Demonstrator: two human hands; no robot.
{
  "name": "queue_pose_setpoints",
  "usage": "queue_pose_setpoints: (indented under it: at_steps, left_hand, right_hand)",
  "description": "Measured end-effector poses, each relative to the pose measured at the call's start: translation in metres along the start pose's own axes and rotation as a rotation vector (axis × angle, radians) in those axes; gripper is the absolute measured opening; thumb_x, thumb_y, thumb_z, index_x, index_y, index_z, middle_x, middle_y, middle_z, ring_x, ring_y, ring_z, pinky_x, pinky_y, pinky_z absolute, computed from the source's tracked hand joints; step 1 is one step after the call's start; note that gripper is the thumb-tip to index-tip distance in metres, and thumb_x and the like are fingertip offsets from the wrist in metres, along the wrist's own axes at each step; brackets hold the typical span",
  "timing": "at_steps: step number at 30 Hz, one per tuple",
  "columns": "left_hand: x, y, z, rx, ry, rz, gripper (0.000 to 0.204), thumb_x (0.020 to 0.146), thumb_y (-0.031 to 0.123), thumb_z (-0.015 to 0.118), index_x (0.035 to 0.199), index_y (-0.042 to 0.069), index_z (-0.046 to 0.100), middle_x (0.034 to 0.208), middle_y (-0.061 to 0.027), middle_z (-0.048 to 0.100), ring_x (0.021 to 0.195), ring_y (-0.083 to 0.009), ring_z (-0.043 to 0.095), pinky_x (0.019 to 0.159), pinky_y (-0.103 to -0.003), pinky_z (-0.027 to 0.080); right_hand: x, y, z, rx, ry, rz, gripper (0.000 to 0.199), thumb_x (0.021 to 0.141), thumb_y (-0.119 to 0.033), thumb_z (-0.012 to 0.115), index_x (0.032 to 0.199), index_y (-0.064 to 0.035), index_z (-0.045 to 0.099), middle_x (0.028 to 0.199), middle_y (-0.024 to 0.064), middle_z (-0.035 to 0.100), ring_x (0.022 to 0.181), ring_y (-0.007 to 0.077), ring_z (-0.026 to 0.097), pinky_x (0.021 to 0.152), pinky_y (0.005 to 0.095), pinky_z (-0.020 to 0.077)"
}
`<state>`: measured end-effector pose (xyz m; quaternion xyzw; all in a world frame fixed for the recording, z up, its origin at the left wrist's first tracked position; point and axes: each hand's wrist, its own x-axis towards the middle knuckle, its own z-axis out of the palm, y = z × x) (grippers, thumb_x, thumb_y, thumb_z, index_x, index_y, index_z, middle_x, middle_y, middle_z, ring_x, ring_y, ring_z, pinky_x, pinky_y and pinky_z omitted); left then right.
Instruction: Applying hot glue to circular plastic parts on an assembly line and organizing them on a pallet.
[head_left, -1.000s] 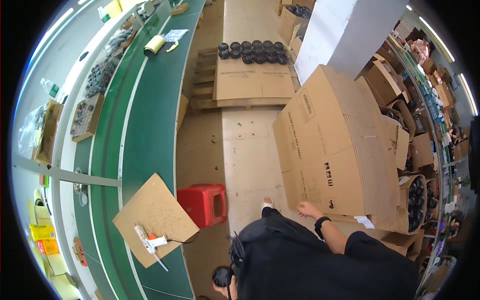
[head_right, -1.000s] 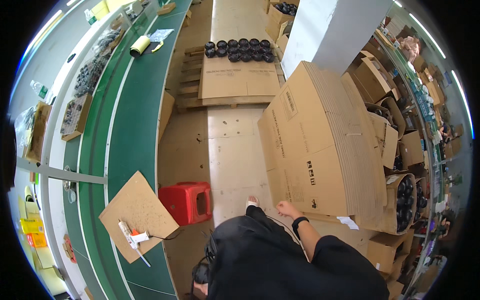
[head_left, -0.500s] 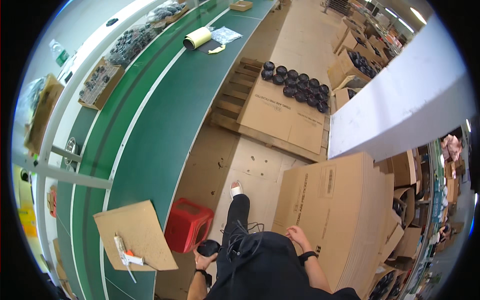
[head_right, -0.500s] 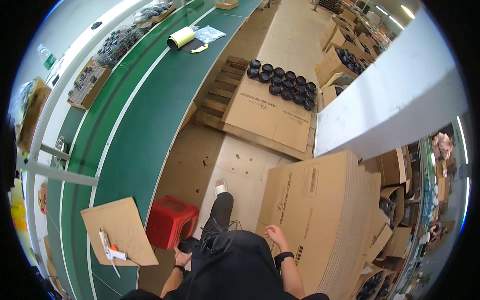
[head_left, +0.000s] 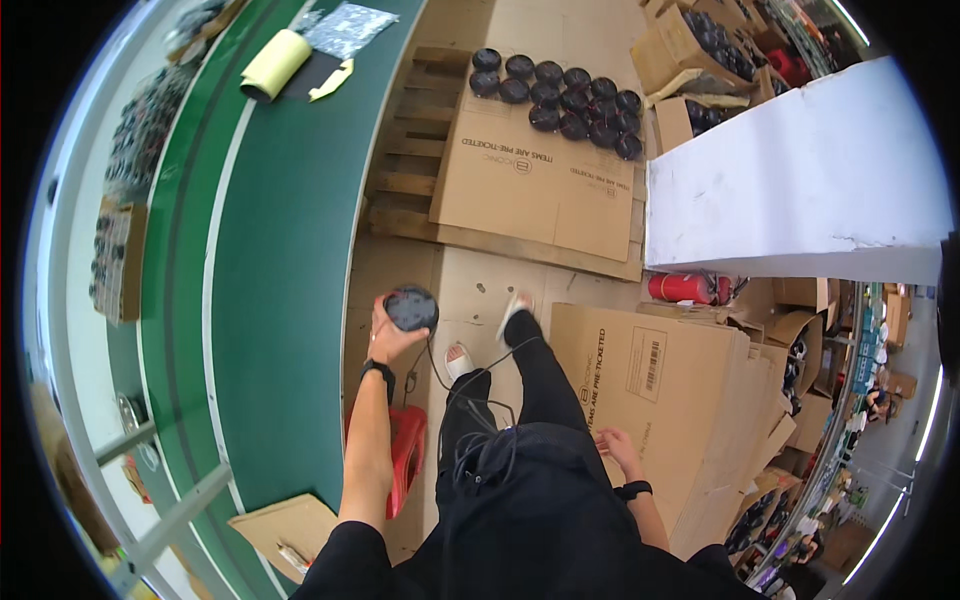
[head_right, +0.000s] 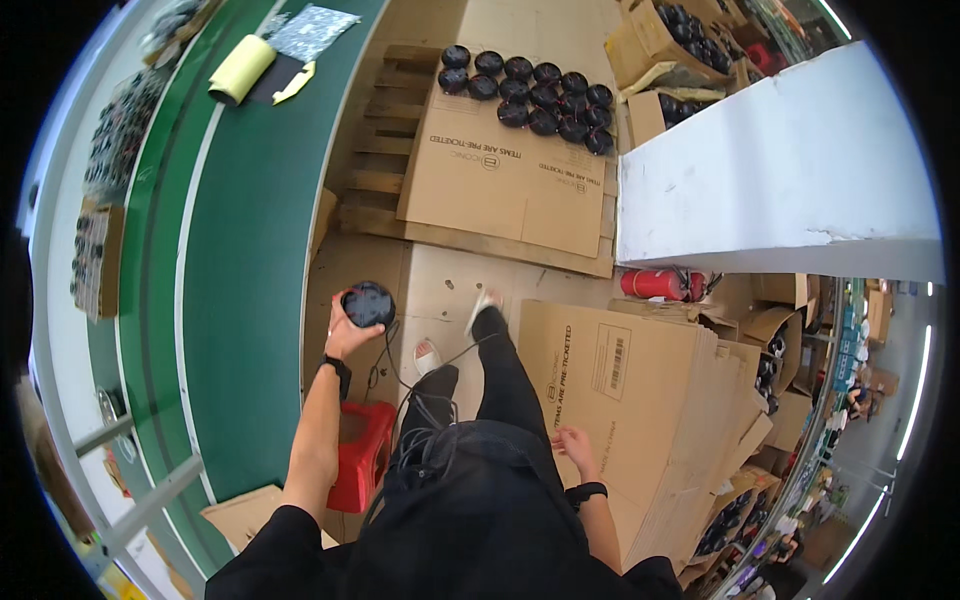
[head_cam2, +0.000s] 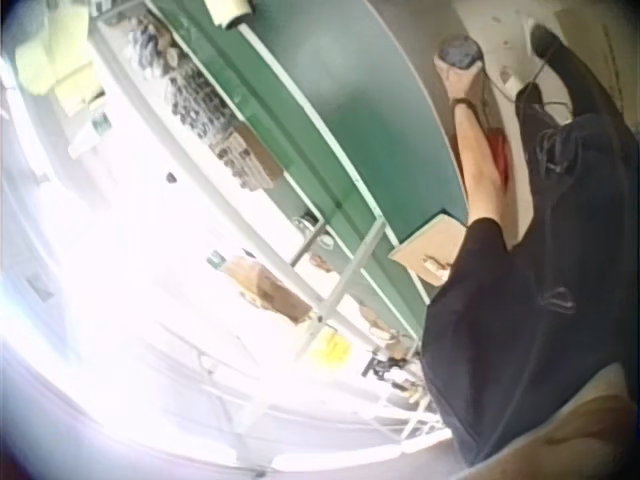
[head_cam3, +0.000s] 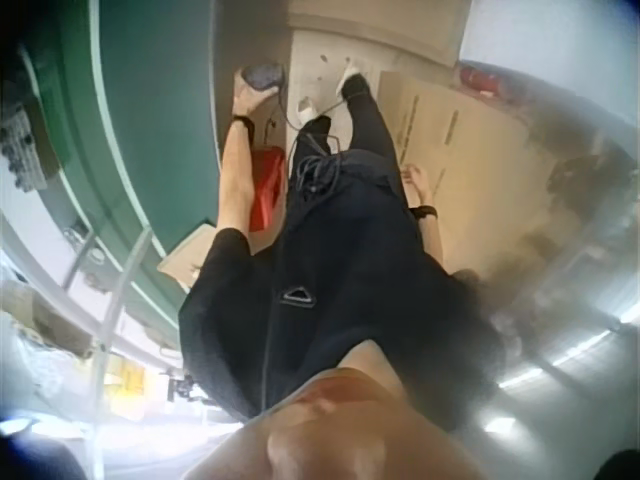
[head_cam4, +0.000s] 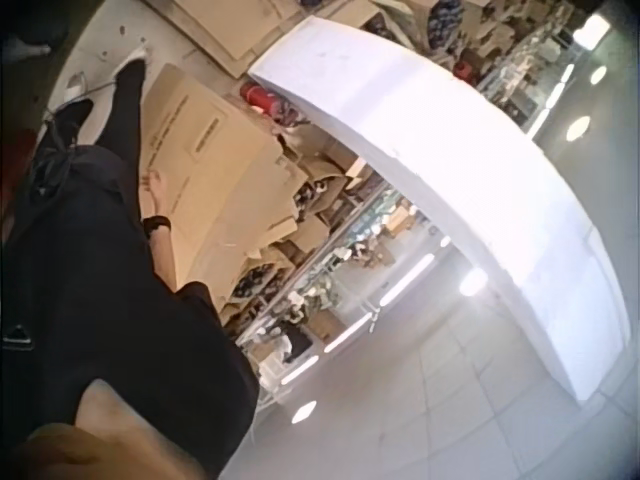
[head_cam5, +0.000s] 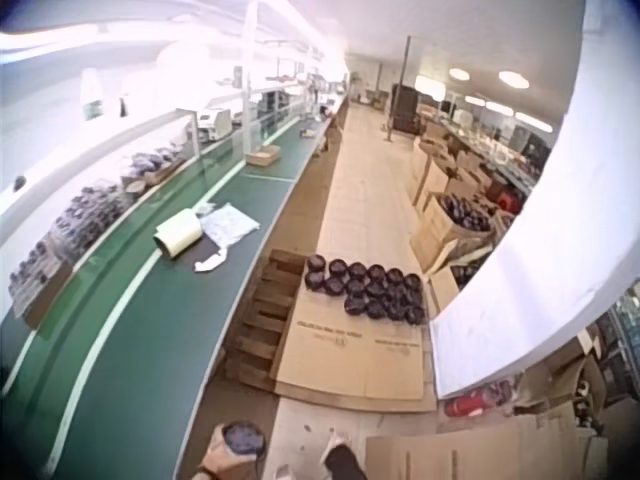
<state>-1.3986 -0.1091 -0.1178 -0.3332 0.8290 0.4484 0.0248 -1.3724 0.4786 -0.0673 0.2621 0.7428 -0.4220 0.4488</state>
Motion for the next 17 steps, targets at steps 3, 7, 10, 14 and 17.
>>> queue_pose_setpoints:
  at_steps: [3, 7, 10, 14, 17]
  left_hand:
    - [0.074, 0.041, 0.023, 0.032, -0.018, -0.003, 0.113, 0.051, 0.03, 0.098, 0.143, 0.004, 0.036, 0.135, -0.0207, 0.053, 0.128, -0.0381, 0.054, 0.111, -0.046, 0.045]
    - [0.157, 0.068, 0.096, -0.091, 0.088, -0.072, 0.11, 0.059, 0.028, 0.097, 0.146, 0.005, 0.033, 0.138, -0.0188, 0.05, 0.129, -0.0341, 0.053, 0.101, -0.045, 0.054]
    - [0.226, 0.066, 0.169, -0.279, 0.141, -0.298, 0.106, 0.06, 0.028, 0.097, 0.144, 0.005, 0.036, 0.138, -0.0183, 0.047, 0.127, -0.035, 0.053, 0.108, -0.045, 0.047]
    - [0.343, 0.033, 0.265, -0.248, 0.19, -0.349, 0.102, 0.058, 0.025, 0.099, 0.141, 0.007, 0.042, 0.137, -0.0189, 0.047, 0.127, -0.0342, 0.052, 0.099, -0.043, 0.054]
    - [0.443, -0.016, 0.308, -0.015, 0.31, -0.135, 0.112, 0.058, 0.03, 0.1, 0.146, 0.007, 0.034, 0.135, -0.0217, 0.048, 0.113, -0.0337, 0.062, 0.064, -0.039, 0.064]
  right_hand:
    - [0.041, -0.015, 0.005, 0.046, -0.075, 0.036, 0.03, 0.104, -0.022, 0.052, 0.119, -0.001, 0.067, 0.092, 0.01, 0.071, 0.076, 0.0181, 0.068, 0.069, 0.0315, 0.0556]
    - [0.1, -0.038, 0.002, -0.028, -0.118, 0.024, 0.029, 0.105, -0.023, 0.053, 0.115, -0.0006, 0.069, 0.09, 0.005, 0.069, 0.077, 0.0143, 0.064, 0.068, 0.0293, 0.0541]
    - [0.13, -0.07, 0.0, 0.099, -0.045, 0.034, 0.028, 0.105, -0.021, 0.052, 0.112, -0.0011, 0.07, 0.094, 0.0041, 0.07, 0.082, 0.0128, 0.065, 0.071, 0.0276, 0.0535]
    - [0.14, -0.129, -0.009, 0.401, 0.056, 0.372, 0.027, 0.104, -0.015, 0.048, 0.112, -0.0033, 0.071, 0.099, 0.0063, 0.073, 0.085, 0.014, 0.069, 0.074, 0.0284, 0.0542]
    - [0.175, -0.11, -0.032, 0.302, 0.032, 0.503, 0.027, 0.103, -0.024, 0.056, 0.109, -0.0033, 0.071, 0.088, 0.0016, 0.069, 0.087, 0.0119, 0.065, 0.074, 0.0265, 0.0519]
